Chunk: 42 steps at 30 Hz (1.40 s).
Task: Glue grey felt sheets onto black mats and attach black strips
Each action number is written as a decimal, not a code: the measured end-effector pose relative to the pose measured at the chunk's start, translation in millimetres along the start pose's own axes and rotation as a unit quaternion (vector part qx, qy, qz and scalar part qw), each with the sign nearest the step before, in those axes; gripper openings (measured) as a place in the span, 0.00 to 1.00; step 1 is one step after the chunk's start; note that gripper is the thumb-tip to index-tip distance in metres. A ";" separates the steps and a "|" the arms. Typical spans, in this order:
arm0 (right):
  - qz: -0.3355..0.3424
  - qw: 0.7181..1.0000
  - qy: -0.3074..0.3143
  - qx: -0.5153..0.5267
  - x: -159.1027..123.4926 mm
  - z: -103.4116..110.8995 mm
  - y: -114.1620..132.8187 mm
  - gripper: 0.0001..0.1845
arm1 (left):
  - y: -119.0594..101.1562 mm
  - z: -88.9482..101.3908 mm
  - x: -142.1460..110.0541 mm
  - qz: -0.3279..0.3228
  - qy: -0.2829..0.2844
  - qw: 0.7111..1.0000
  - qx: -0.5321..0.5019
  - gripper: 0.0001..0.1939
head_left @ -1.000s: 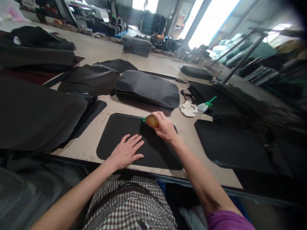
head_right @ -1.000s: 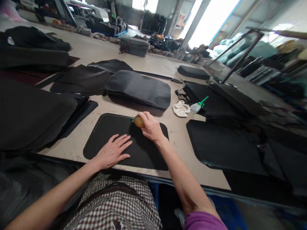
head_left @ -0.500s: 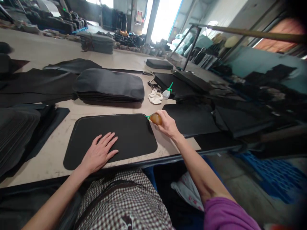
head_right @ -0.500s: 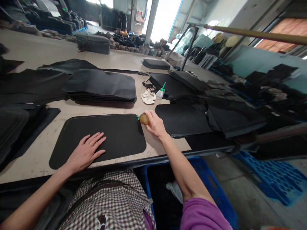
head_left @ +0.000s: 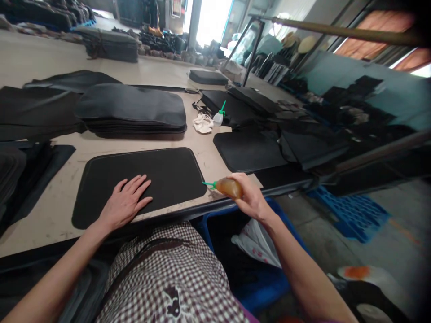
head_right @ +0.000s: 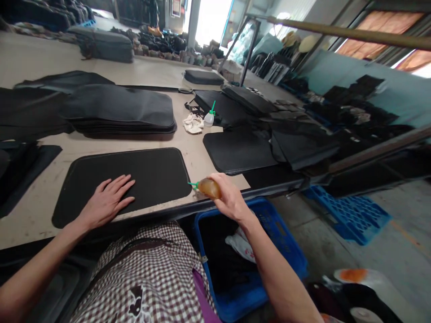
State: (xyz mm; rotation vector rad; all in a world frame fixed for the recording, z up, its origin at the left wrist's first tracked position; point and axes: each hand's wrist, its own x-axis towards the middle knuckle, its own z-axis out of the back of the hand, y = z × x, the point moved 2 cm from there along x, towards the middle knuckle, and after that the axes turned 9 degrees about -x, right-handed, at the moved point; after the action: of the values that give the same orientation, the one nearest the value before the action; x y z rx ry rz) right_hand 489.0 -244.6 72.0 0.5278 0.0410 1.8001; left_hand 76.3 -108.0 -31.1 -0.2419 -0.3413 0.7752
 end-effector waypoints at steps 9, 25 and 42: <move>-0.058 0.994 -0.056 0.076 -31.9 -34.8 43.3 0.26 | -0.2 7.1 -0.6 0.018 0.030 0.998 -0.053 0.33; 0.119 0.953 0.020 0.279 81.1 -136.6 195.7 0.27 | 77.7 101.1 -45.0 0.168 -0.023 0.977 -0.128 0.30; 0.170 0.957 0.029 0.234 161.1 -181.1 245.8 0.28 | 89.3 107.5 -52.0 0.183 0.023 0.975 -0.125 0.29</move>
State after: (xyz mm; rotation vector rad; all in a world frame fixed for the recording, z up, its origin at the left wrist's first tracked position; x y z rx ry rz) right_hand 166.8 -126.1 35.6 0.8579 0.4508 2.1533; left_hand -57.0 -74.2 26.7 -0.5706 -0.3547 1.0883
